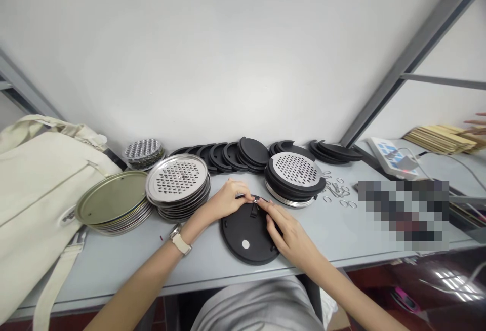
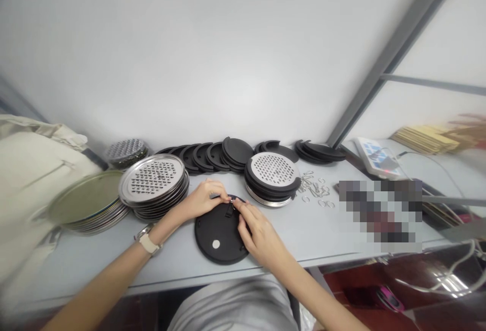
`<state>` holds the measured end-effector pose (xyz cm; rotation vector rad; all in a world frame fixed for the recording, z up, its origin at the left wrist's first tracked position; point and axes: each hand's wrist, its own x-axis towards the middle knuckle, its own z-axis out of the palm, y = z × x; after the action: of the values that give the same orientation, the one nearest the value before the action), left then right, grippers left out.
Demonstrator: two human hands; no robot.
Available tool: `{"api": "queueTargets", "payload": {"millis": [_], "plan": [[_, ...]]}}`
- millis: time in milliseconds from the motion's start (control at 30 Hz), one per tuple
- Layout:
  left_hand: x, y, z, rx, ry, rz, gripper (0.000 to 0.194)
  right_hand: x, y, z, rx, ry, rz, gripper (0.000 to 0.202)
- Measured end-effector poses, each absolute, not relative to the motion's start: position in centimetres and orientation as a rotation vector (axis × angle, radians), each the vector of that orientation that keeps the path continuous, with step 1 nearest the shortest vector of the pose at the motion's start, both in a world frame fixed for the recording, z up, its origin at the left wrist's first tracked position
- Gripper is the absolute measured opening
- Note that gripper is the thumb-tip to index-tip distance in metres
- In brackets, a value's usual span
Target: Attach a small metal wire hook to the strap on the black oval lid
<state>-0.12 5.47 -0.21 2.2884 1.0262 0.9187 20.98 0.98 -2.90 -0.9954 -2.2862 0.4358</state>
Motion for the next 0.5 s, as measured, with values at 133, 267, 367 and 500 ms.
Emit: {"api": "queueTargets", "payload": {"millis": [133,267,367,500], "plan": [[-0.13,5.56,-0.33,2.269,0.997,0.938,0.014,20.91,0.99,-2.75,-0.989,-2.286,0.463,0.042],[-0.1,5.64,-0.44,2.257,0.987,0.946,0.015,20.93,0.96,-2.67,-1.008,-2.231,0.52,0.039],[-0.06,5.61,-0.5,2.251,0.993,0.944,0.016,20.93,1.03,-2.66,-1.002,-2.193,0.568,0.038],[-0.02,5.54,-0.56,2.231,0.998,0.943,0.018,20.89,1.11,-2.6,-0.984,-2.177,0.595,0.037]]}}
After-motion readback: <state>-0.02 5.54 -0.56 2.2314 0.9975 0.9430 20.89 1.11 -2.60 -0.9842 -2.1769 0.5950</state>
